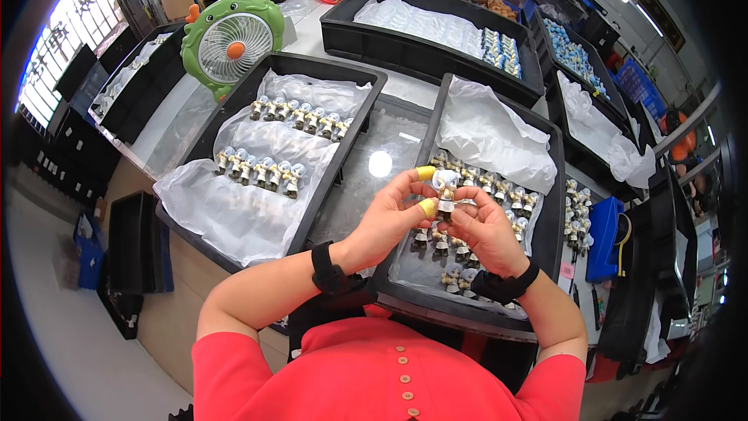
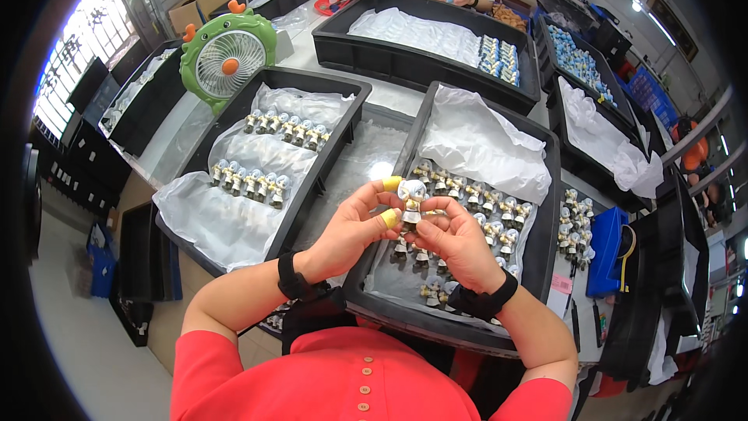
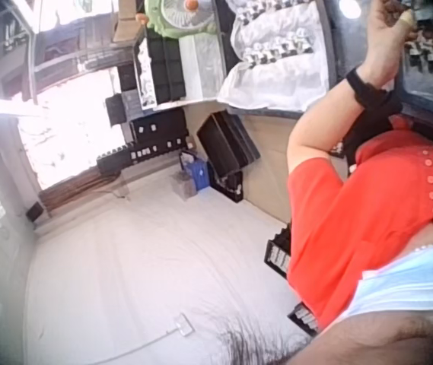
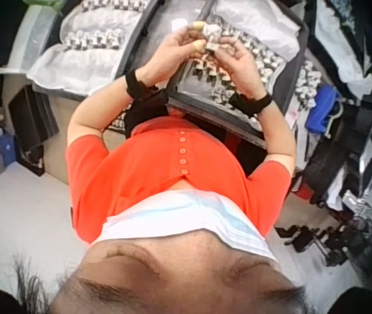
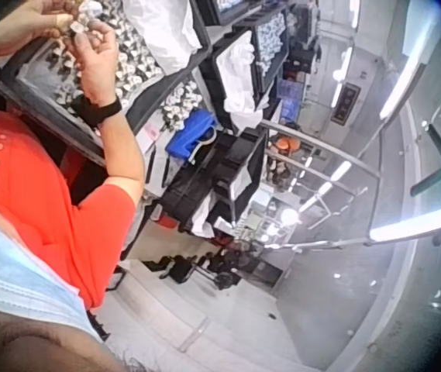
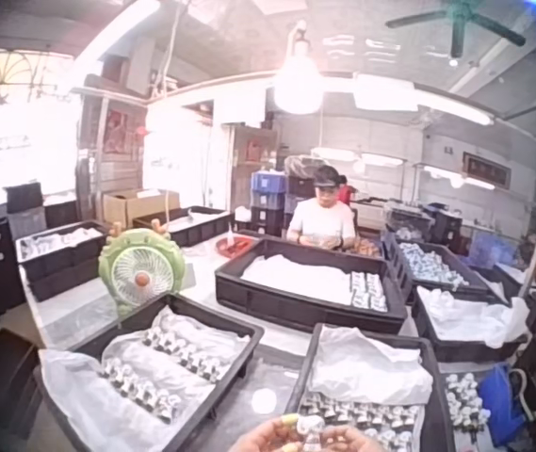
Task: The person assembles small, white, cylindrical objects with yellow and blue details by hand. They pick up the components from black trays lined with white paper, fit the parts together, and place the finished items back into the trays. The process is repetitive, involving picking, assembling, and placing the small figures.
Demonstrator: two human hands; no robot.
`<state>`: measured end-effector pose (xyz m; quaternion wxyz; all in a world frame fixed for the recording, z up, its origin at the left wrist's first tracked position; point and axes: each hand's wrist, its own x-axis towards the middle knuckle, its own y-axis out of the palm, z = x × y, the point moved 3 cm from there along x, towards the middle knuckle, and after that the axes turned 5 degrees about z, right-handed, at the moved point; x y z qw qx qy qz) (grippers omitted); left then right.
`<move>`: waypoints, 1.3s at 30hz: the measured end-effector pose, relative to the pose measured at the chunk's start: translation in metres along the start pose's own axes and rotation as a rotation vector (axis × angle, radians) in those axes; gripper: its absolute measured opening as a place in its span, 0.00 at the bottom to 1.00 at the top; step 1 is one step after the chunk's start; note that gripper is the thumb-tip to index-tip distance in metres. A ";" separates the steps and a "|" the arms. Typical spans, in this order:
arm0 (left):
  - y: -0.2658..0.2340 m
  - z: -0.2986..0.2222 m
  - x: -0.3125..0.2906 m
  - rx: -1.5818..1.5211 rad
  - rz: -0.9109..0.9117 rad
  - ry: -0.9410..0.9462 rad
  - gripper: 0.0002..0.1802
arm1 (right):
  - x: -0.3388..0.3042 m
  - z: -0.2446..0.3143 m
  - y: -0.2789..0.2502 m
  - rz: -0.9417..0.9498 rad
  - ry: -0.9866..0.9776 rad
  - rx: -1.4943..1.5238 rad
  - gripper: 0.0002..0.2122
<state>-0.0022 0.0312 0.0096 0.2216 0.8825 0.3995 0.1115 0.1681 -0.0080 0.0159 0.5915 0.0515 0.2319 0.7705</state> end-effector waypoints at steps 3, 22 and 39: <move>0.000 0.004 0.002 0.039 0.044 0.027 0.25 | 0.001 0.000 -0.001 0.021 -0.039 -0.078 0.15; 0.000 -0.075 -0.010 0.311 0.007 0.150 0.25 | -0.012 0.011 0.014 0.044 -0.333 -0.590 0.18; -0.160 -0.066 -0.007 1.727 -0.075 -0.396 0.25 | 0.001 0.009 -0.004 -0.020 -0.228 -0.619 0.14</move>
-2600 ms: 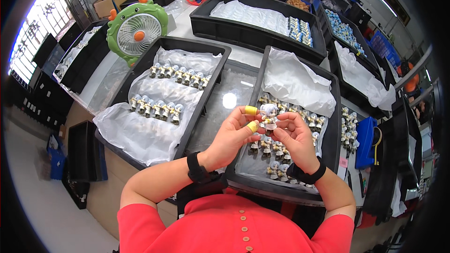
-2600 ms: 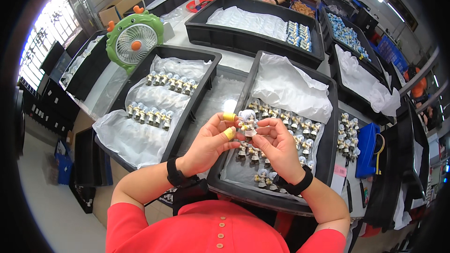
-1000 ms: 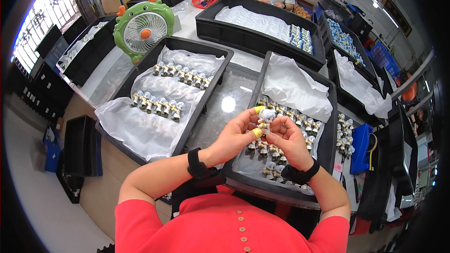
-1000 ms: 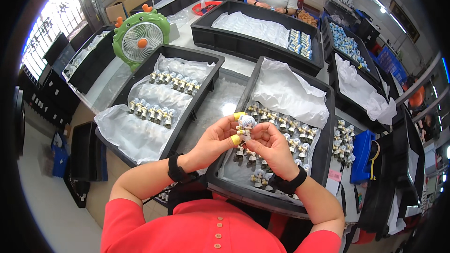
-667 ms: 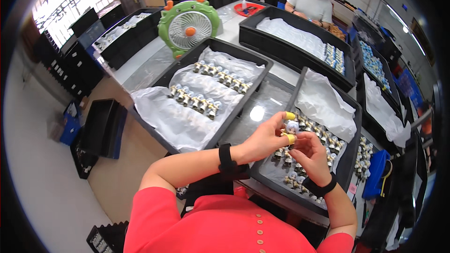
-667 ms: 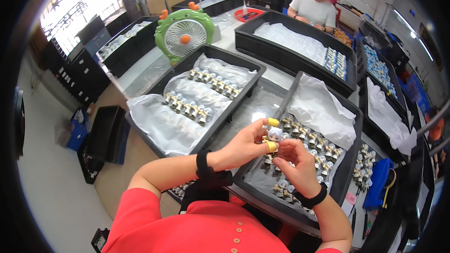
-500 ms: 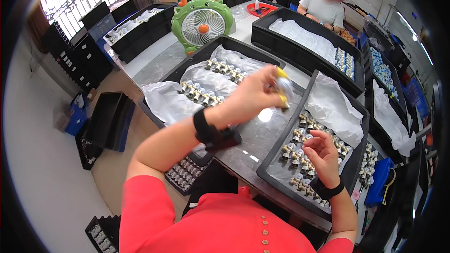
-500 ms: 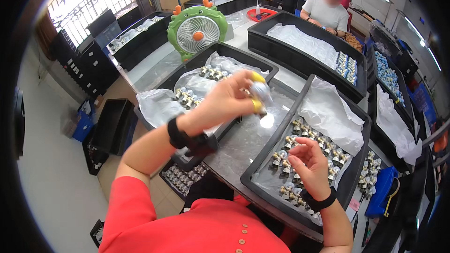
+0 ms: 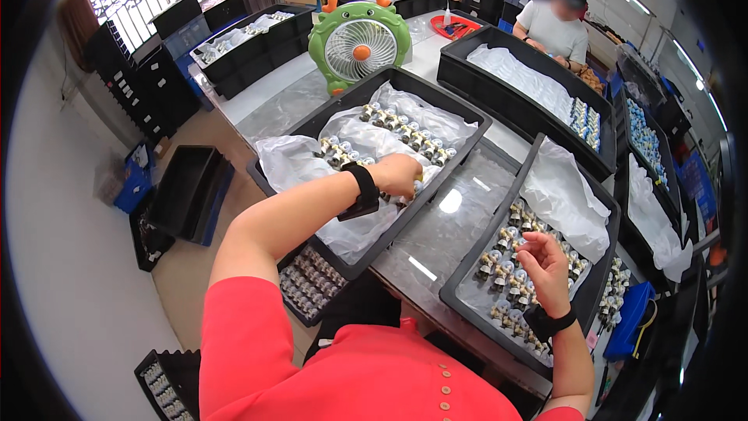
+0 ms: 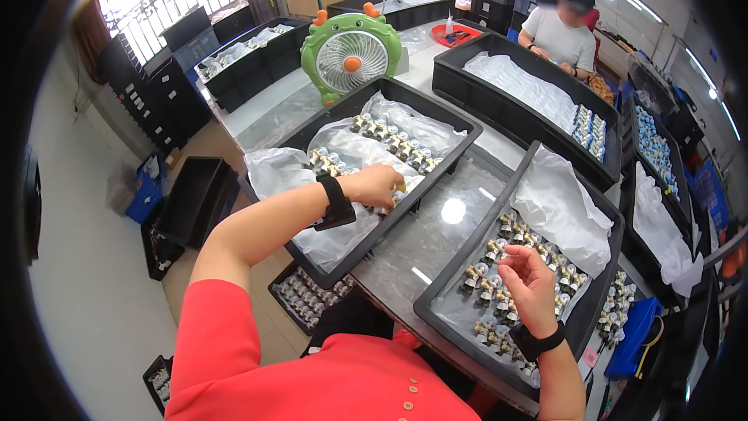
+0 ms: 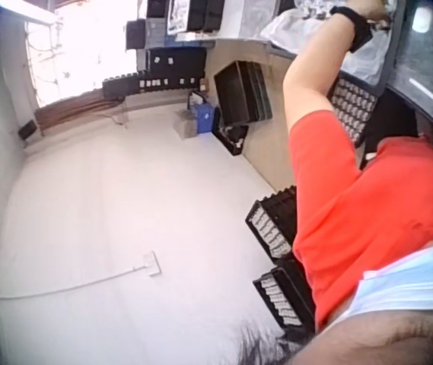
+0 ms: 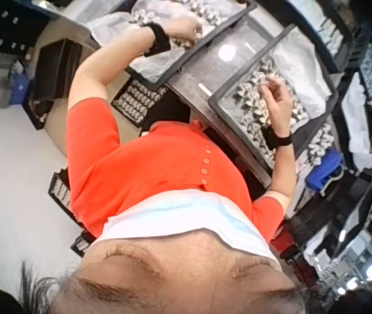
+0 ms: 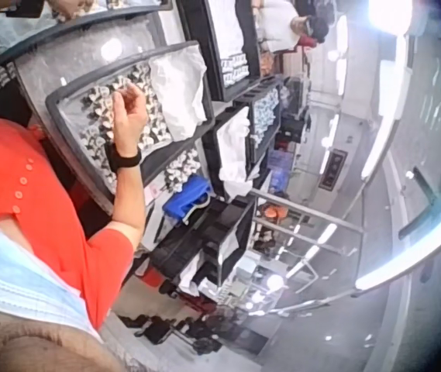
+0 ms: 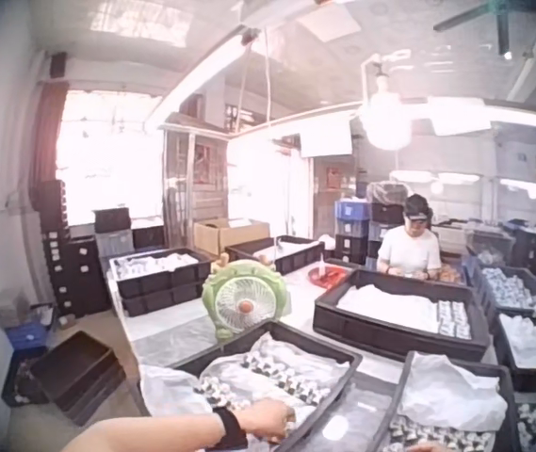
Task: The person assembles small, white, cylindrical objects with yellow and blue details by hand. They pick up the components from black trays lined with white paper, fit the parts together, and place the finished items back into the trays. The process is repetitive, involving picking, assembling, and placing the small figures.
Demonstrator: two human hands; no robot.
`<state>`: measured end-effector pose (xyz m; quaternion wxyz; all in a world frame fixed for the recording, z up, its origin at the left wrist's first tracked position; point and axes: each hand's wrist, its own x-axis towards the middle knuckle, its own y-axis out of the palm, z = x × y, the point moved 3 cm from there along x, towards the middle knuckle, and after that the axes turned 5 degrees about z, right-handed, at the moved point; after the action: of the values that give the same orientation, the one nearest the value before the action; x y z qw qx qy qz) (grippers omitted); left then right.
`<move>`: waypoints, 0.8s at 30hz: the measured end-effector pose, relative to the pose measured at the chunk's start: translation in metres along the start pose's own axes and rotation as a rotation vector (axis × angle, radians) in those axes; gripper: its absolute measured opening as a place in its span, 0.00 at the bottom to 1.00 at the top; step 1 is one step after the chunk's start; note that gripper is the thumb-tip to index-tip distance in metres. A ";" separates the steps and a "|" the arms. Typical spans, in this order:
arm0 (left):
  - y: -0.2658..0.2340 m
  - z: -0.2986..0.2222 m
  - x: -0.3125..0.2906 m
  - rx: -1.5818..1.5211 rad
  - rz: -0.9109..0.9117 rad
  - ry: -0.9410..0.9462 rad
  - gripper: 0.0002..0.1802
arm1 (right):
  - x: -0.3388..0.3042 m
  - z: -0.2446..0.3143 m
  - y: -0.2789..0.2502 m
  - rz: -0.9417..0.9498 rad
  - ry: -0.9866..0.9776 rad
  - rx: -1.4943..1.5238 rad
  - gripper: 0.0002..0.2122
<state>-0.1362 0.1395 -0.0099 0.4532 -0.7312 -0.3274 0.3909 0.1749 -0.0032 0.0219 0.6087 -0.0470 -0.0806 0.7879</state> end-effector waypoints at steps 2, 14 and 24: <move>0.004 -0.003 -0.001 0.079 0.032 -0.025 0.24 | -0.001 0.001 0.000 -0.004 -0.001 -0.001 0.12; 0.014 0.000 -0.006 0.199 -0.045 -0.017 0.24 | -0.001 0.003 -0.004 -0.028 -0.035 -0.065 0.10; 0.000 0.019 -0.033 -0.091 -0.041 0.094 0.21 | 0.000 0.010 -0.006 -0.034 -0.022 -0.091 0.09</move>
<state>-0.1685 0.1193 -0.0065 0.4421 -0.7618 -0.3382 0.3315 0.1787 -0.0028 0.0326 0.6185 -0.0644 -0.1236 0.7733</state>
